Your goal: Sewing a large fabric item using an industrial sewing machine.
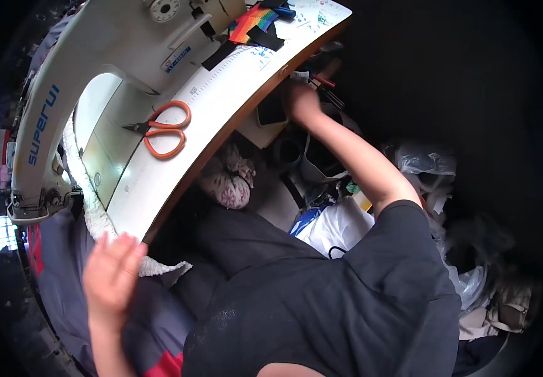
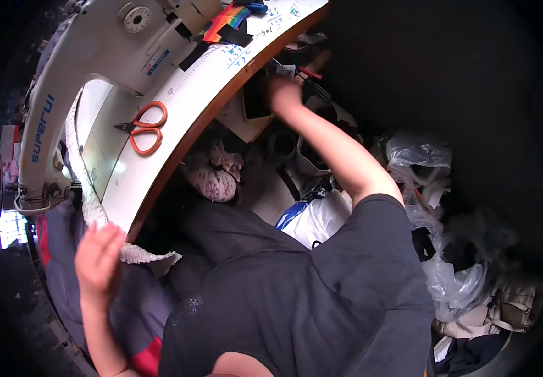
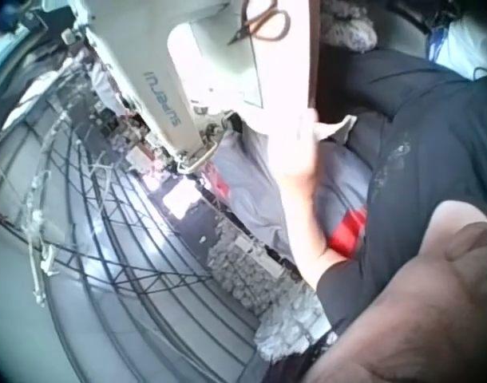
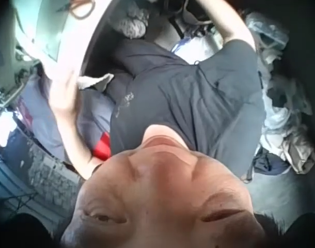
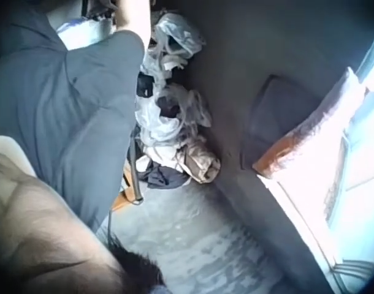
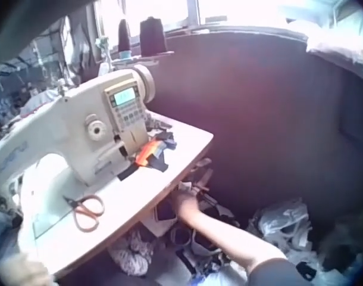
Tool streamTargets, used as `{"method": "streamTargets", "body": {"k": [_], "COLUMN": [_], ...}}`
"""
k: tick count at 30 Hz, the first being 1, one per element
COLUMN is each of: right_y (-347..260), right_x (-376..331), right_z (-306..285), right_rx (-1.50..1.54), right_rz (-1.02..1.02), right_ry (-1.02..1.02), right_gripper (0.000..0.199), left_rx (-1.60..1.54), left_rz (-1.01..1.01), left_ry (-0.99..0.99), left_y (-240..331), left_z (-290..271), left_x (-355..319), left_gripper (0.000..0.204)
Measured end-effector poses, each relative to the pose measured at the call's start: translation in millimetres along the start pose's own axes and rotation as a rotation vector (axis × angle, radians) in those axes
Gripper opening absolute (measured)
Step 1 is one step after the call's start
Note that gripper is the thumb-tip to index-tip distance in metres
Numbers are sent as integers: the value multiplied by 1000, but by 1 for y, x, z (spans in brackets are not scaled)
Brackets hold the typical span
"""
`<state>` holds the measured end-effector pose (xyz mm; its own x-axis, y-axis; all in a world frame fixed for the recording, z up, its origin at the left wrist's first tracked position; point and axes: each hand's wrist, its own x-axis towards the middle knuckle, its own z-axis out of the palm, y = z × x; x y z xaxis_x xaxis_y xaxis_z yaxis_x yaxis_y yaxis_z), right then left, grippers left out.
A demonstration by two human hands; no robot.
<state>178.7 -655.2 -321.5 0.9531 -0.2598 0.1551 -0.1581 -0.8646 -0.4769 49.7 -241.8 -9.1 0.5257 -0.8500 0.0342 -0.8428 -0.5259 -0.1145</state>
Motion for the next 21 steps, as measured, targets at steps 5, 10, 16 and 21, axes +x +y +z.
{"method": "streamTargets", "body": {"k": [5, 10, 16, 21], "right_y": [-66, -72, -66, -59], "right_x": [8, 19, 38, 37], "right_z": [48, 74, 92, 84], "right_rx": [114, -116, 22, 599], "right_rz": [-285, -599, -598, -473], "right_ry": [-2, 306, 254, 149], "right_gripper": [37, 51, 52, 49], "left_rx": [-48, -71, -131, -146], "left_rz": [132, 90, 26, 45], "left_ry": [-34, -91, -82, -64], "left_y": [45, 46, 48, 49], "left_z": [14, 14, 21, 23], "left_x": [17, 15, 16, 17], "left_gripper": [23, 25, 28, 28]}}
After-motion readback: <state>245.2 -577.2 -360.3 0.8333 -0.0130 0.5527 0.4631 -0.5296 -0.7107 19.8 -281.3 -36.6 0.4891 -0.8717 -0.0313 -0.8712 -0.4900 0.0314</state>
